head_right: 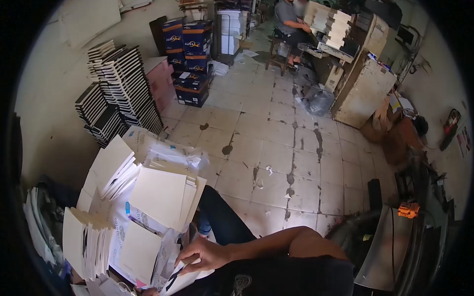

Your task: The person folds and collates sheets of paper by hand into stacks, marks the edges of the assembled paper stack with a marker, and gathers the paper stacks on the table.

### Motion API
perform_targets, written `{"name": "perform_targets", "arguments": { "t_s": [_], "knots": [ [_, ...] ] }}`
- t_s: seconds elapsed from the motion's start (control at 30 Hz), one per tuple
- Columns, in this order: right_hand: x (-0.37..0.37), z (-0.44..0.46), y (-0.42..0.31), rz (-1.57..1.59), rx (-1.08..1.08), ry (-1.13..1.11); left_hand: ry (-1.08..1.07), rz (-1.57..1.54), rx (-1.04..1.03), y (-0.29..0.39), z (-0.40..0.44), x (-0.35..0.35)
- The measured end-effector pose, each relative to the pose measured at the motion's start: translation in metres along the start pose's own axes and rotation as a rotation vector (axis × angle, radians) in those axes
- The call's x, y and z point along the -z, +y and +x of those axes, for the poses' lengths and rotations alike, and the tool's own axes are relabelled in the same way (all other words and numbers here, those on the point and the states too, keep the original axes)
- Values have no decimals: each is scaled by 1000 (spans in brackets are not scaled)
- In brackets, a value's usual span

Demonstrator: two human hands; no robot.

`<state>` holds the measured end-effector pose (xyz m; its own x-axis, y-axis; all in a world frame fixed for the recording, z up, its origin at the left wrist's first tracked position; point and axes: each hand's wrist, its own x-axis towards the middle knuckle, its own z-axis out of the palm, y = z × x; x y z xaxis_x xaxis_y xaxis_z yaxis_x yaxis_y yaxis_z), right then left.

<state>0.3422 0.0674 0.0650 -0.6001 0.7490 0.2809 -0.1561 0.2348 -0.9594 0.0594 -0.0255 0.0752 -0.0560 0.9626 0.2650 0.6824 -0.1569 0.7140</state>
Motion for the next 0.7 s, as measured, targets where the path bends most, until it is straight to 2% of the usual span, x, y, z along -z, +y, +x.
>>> {"name": "perform_targets", "arguments": {
  "t_s": [0.07,0.13,0.17,0.2,0.27,0.37,0.47,0.57,0.67,0.7],
  "knots": [
    [-4,1,6,-46,64,-44,-134,-55,60,6,-6,14],
    [-8,2,13,-166,104,-107,-348,-237,248,25,-8,-8],
    [-13,0,19,-174,117,-111,-418,-260,97,3,-12,-32],
    [-15,0,22,-184,131,-111,-286,-138,12,3,-17,-54],
    [-12,0,20,-147,110,-106,-194,-14,-39,17,-4,-63],
    [-11,-4,22,-118,101,-117,-222,-97,95,23,-4,-67],
    [-9,-5,25,-113,80,-159,-184,-79,-124,13,-5,-71],
    [-9,-1,21,-95,80,-141,-108,-112,-134,10,-11,-76],
    [-10,9,23,-109,122,-161,-52,-123,-274,4,-13,-76],
    [-9,12,23,-110,120,-176,-83,-95,-259,2,-14,-75]
  ]
}}
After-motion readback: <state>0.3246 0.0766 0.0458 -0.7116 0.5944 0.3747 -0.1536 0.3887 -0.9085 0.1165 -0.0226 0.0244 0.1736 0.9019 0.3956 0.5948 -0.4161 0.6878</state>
